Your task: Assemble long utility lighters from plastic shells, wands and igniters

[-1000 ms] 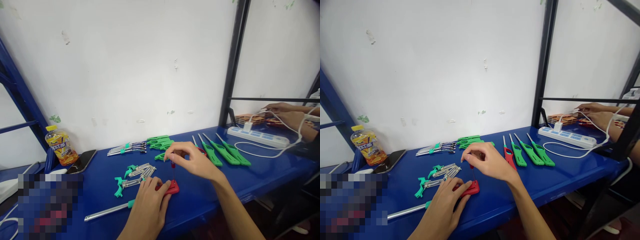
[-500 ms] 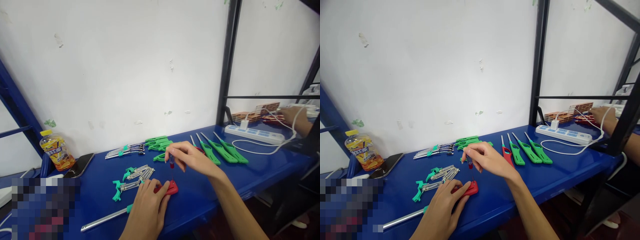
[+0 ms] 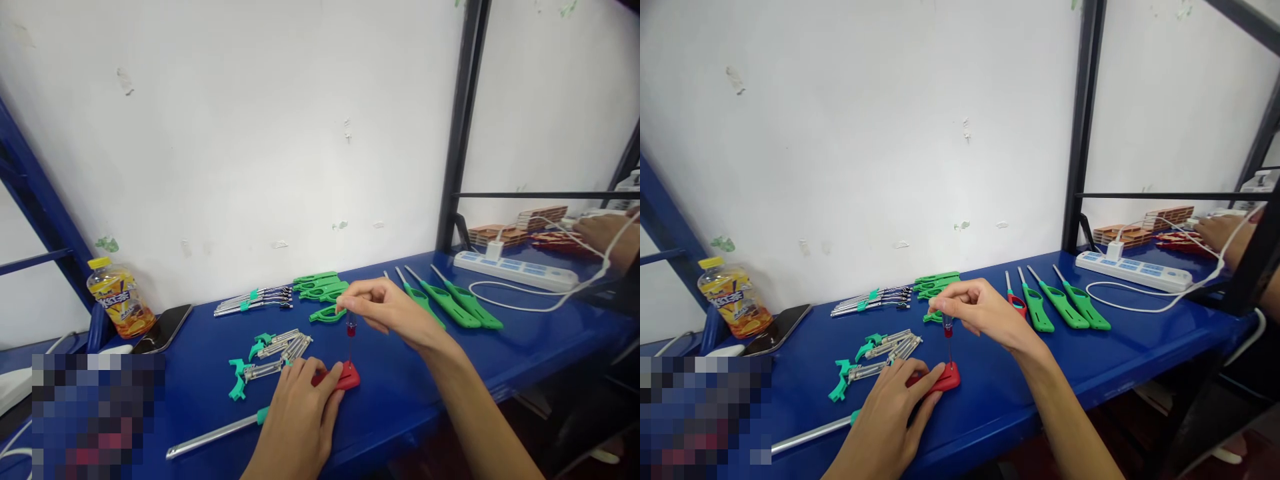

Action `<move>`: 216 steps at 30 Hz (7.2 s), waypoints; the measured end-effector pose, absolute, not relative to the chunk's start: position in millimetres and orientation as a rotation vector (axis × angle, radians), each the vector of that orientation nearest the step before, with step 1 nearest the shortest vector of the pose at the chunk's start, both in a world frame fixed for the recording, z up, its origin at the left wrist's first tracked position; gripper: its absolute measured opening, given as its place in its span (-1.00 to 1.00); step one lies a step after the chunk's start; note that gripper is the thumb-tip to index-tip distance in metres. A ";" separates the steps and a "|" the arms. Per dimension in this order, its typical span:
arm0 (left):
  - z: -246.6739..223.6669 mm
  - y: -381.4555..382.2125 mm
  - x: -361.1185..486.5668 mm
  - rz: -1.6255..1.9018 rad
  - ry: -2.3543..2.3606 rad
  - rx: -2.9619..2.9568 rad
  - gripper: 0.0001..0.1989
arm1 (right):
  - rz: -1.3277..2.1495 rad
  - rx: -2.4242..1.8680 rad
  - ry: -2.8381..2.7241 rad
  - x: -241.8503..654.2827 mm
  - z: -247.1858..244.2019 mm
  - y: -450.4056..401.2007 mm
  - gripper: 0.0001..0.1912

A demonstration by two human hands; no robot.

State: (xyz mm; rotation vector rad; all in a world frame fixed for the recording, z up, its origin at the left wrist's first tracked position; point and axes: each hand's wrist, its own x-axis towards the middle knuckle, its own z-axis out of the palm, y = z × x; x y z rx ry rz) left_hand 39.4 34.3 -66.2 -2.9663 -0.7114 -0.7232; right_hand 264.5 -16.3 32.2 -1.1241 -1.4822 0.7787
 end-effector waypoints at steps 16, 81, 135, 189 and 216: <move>-65.4 33.1 40.4 -0.687 -0.734 -2.999 -0.63 | 0.857 -1.124 -1.387 262.1 29.4 -12.4 -0.63; -66.9 32.0 41.2 -0.718 -0.724 -2.955 -0.64 | 0.919 -1.076 -1.538 263.5 28.7 -12.4 -0.52; -66.8 32.2 40.7 -0.688 -0.722 -2.972 -0.63 | 0.930 -1.095 -1.586 270.6 31.8 -20.1 -0.76; -64.3 30.7 41.7 -0.659 -0.772 -3.000 -0.63 | 1.032 -1.074 -1.553 262.6 32.1 -20.1 -0.67; -62.3 27.4 42.8 -0.658 -0.796 -3.013 -0.64 | 0.884 -1.193 -1.549 258.1 34.9 -19.5 -0.65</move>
